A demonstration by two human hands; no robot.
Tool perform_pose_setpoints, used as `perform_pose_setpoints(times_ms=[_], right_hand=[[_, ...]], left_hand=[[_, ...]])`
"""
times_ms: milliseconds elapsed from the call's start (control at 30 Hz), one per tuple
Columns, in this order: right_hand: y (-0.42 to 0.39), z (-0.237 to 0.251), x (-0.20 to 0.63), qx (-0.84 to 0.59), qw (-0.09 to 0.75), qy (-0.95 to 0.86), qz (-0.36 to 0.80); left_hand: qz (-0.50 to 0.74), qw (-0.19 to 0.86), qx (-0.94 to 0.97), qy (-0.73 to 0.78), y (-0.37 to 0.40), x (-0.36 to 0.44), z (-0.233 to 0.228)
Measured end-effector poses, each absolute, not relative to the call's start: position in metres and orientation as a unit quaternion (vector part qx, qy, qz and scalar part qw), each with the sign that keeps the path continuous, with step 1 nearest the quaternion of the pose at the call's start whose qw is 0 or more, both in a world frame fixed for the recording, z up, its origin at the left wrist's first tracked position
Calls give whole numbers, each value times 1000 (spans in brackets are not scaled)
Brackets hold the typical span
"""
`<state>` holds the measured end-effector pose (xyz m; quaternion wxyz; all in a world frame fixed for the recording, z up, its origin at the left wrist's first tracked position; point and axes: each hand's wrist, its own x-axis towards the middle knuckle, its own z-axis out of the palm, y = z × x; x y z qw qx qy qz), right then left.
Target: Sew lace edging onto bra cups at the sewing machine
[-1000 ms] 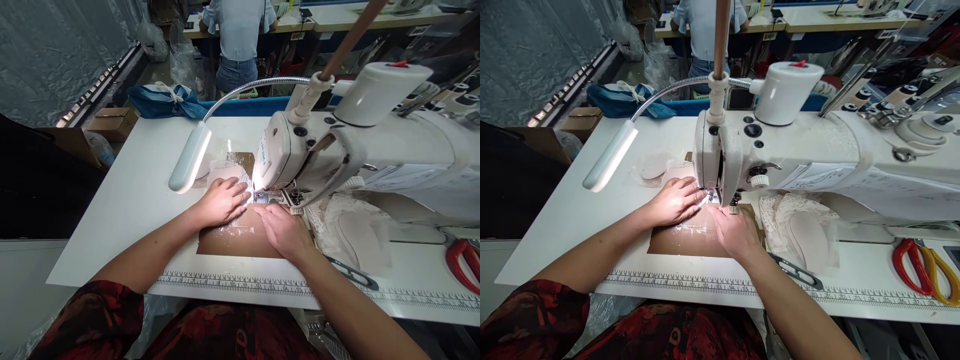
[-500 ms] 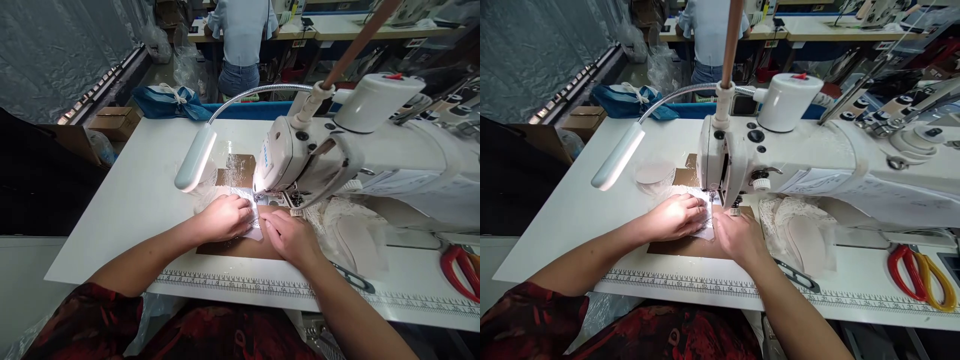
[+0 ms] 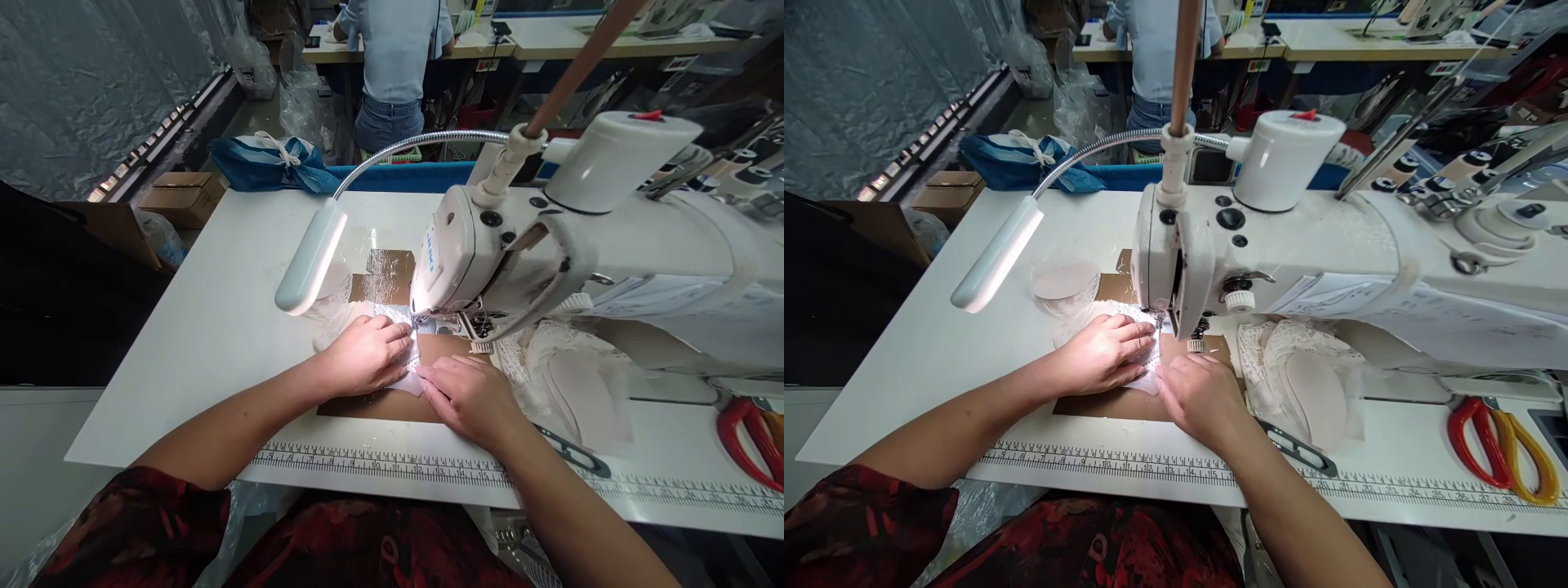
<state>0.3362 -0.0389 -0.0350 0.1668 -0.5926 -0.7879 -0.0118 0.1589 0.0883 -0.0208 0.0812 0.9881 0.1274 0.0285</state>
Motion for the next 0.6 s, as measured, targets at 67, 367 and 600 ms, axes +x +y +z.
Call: perform_pose_setpoints(times_ms=[67, 367, 600], right_hand=[[-39, -35, 336, -591, 168, -789, -17], [-38, -40, 335, -598, 179, -780, -39], [-38, -40, 335, -597, 178, -781, -46]], left_hand=[[28, 81, 988, 127, 89, 159, -21], [59, 52, 992, 102, 93, 158, -24], [69, 47, 993, 81, 91, 158, -29]])
